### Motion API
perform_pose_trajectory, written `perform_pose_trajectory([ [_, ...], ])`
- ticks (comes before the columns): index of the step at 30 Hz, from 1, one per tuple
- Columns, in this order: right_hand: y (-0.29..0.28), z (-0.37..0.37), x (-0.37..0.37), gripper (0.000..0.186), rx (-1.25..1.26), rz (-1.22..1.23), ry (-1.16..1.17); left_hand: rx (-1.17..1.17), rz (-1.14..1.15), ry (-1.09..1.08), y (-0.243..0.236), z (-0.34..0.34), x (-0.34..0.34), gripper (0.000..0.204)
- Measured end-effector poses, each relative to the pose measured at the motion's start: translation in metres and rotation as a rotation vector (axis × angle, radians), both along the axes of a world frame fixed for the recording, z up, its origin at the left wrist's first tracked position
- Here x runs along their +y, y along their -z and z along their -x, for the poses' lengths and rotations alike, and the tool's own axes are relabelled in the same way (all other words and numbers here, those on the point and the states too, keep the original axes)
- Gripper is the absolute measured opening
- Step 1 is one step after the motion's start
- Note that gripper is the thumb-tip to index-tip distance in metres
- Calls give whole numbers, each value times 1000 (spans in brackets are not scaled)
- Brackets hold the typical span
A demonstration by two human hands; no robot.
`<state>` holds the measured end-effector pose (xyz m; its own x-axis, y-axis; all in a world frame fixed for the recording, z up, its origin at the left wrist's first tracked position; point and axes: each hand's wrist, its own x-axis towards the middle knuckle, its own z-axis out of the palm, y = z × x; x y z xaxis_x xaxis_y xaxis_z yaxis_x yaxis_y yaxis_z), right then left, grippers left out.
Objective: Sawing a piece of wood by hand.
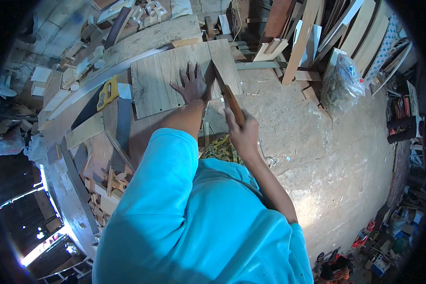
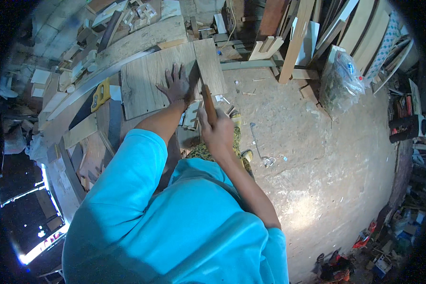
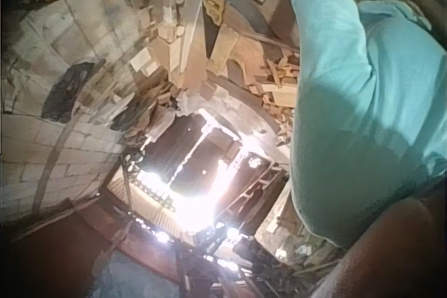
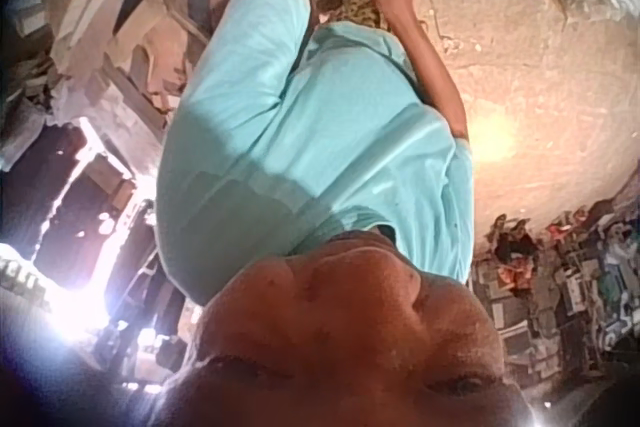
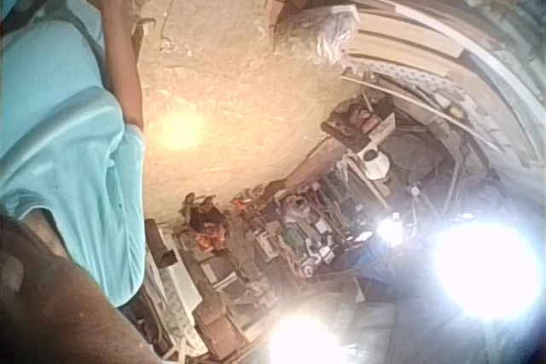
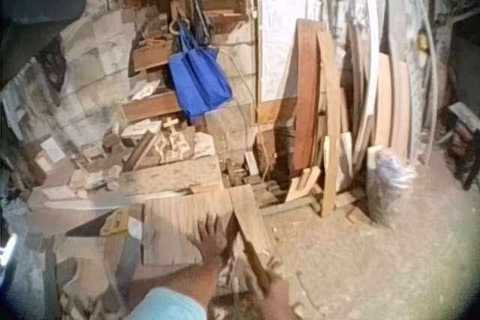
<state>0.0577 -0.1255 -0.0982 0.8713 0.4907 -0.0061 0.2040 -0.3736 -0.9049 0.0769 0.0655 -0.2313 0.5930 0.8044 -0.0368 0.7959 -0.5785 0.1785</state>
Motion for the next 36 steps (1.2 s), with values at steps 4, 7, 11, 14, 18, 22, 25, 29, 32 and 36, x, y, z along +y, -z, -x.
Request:
perform_pose_trajectory([
  [4,-29,35,-53,34,209,16,69,-14,-9,-16,-3,-3,-3,52],
  [7,-18,30,-46,33,138,6,99,14,-63,-32,1,-1,-6,53],
  [11,28,-17,16,34,-13,75,47,4,-51,2,7,-1,-4,53],
  [14,47,-24,33,34,-61,33,44,-19,-73,10,8,1,-2,54],
  [18,42,-8,21,33,-160,-47,45,-17,24,16,5,1,-2,53],
  [22,29,-4,16,29,-3,97,-3,25,0,18,2,2,-6,53],
  [25,22,-10,20,30,-68,86,-15,-38,-40,-26,2,2,-7,56],
  [29,17,-13,19,29,-91,26,-56,-73,-59,189,5,5,-11,59],
  [32,20,-13,18,28,-28,13,-31,-54,-95,252,9,10,-16,60],
  [36,20,-10,17,26,-136,62,-42,-31,-177,202,16,6,-19,60],
])
